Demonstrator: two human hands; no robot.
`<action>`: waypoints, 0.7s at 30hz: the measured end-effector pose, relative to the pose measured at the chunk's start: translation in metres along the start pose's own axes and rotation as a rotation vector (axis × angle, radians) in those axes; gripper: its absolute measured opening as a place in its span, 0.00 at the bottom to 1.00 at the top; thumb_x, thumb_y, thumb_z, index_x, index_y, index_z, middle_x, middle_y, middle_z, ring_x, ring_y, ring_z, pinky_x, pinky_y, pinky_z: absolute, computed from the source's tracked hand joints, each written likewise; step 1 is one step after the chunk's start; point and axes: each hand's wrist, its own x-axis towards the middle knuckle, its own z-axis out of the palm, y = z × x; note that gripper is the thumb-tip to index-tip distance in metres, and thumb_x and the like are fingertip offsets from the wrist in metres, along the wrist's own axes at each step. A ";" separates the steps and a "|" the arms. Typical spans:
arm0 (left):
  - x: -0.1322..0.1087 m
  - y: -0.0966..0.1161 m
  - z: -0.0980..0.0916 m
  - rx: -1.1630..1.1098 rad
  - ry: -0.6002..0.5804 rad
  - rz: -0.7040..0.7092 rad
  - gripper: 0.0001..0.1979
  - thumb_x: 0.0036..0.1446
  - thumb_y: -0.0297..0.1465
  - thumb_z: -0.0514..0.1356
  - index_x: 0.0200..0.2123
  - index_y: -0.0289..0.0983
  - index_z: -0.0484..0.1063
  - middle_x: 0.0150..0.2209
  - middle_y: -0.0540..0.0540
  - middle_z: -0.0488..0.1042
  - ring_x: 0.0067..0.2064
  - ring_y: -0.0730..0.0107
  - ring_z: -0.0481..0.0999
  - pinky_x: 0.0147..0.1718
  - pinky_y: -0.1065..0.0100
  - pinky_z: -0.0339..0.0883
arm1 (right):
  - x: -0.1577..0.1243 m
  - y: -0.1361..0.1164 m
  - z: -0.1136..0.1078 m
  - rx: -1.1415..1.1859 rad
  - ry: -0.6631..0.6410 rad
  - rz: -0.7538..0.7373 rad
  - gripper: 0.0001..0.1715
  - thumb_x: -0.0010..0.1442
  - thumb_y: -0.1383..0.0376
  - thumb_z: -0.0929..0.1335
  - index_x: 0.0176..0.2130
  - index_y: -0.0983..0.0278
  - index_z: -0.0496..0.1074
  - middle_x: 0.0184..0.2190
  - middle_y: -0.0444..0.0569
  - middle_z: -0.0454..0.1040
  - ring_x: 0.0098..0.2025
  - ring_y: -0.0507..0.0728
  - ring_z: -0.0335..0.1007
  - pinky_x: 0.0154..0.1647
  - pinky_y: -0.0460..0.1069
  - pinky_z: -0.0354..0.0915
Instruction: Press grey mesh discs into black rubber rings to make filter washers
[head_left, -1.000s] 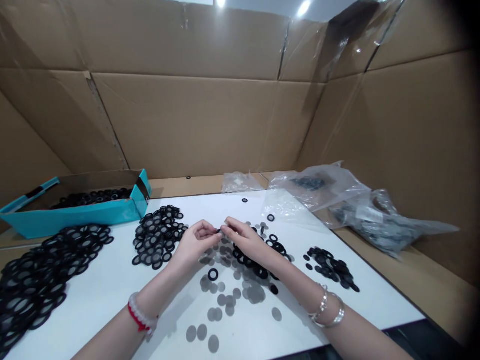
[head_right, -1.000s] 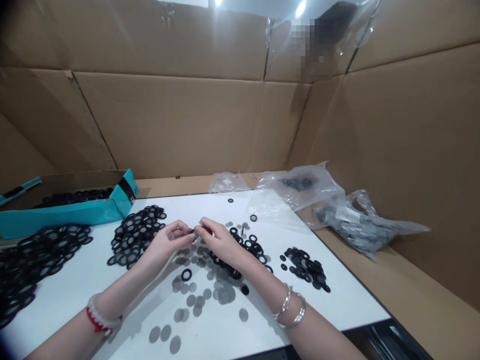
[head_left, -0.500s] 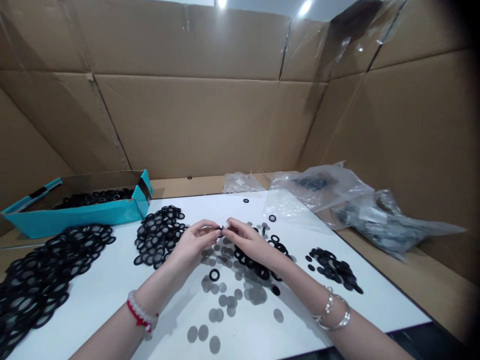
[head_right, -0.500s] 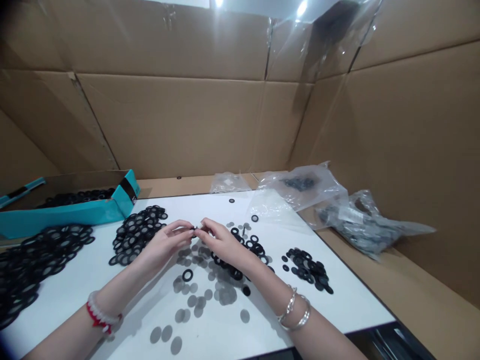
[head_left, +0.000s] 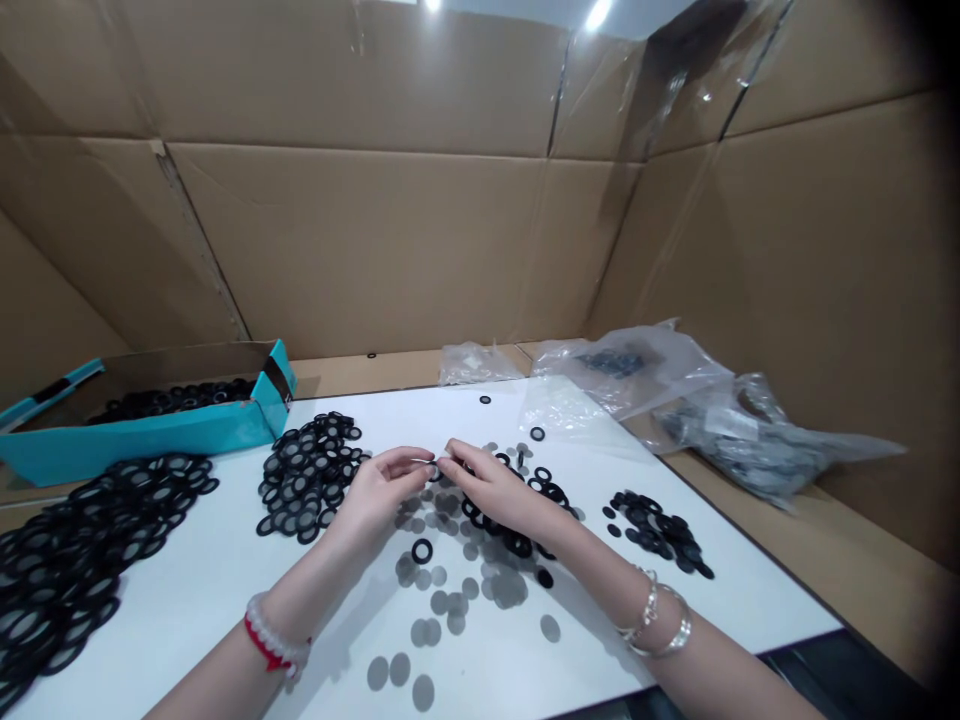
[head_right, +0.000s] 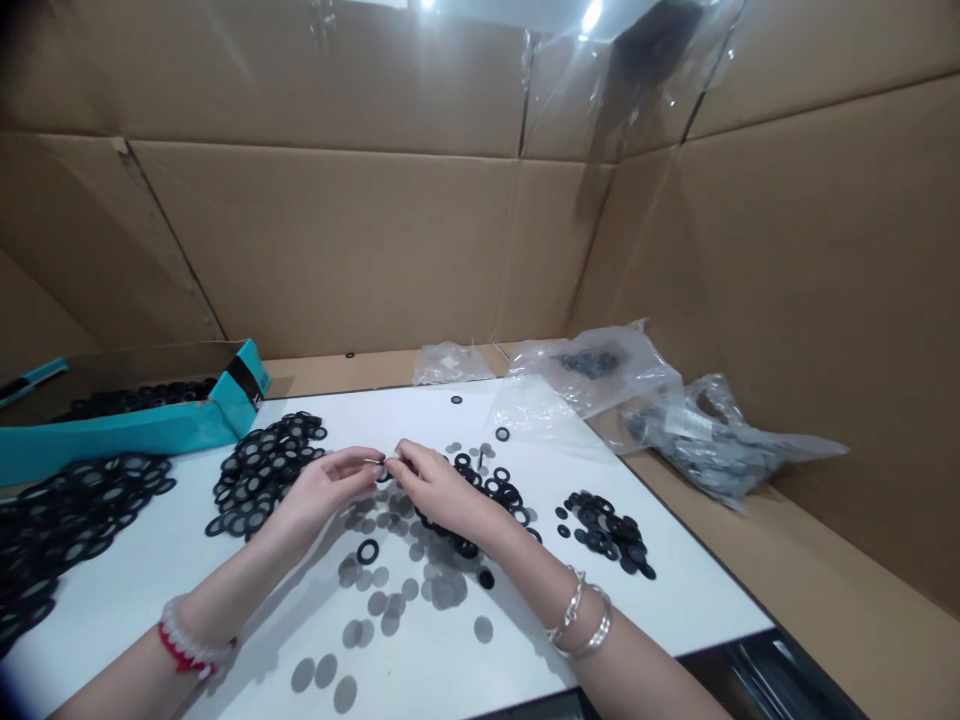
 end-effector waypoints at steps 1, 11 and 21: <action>0.000 -0.001 0.000 -0.003 -0.005 0.014 0.12 0.39 0.33 0.69 0.29 0.36 0.75 0.29 0.46 0.76 0.30 0.69 0.72 0.32 0.68 0.64 | 0.000 0.000 0.000 0.022 -0.023 0.010 0.16 0.65 0.58 0.58 0.26 0.61 0.53 0.24 0.40 0.56 0.28 0.52 0.53 0.29 0.47 0.51; -0.005 0.011 -0.001 0.092 -0.202 0.034 0.13 0.41 0.34 0.69 0.30 0.38 0.71 0.23 0.52 0.68 0.28 0.72 0.68 0.30 0.70 0.59 | 0.026 0.000 -0.014 -0.012 0.145 -0.044 0.18 0.66 0.56 0.55 0.29 0.62 0.59 0.28 0.42 0.62 0.32 0.52 0.59 0.35 0.46 0.56; -0.145 0.005 0.109 -0.673 -0.855 -0.234 0.17 0.33 0.39 0.72 0.23 0.37 0.70 0.22 0.49 0.64 0.28 0.68 0.65 0.33 0.67 0.58 | 0.155 -0.055 -0.099 -0.169 0.303 0.070 0.20 0.67 0.58 0.56 0.29 0.65 0.62 0.38 0.53 0.71 0.40 0.54 0.65 0.45 0.47 0.59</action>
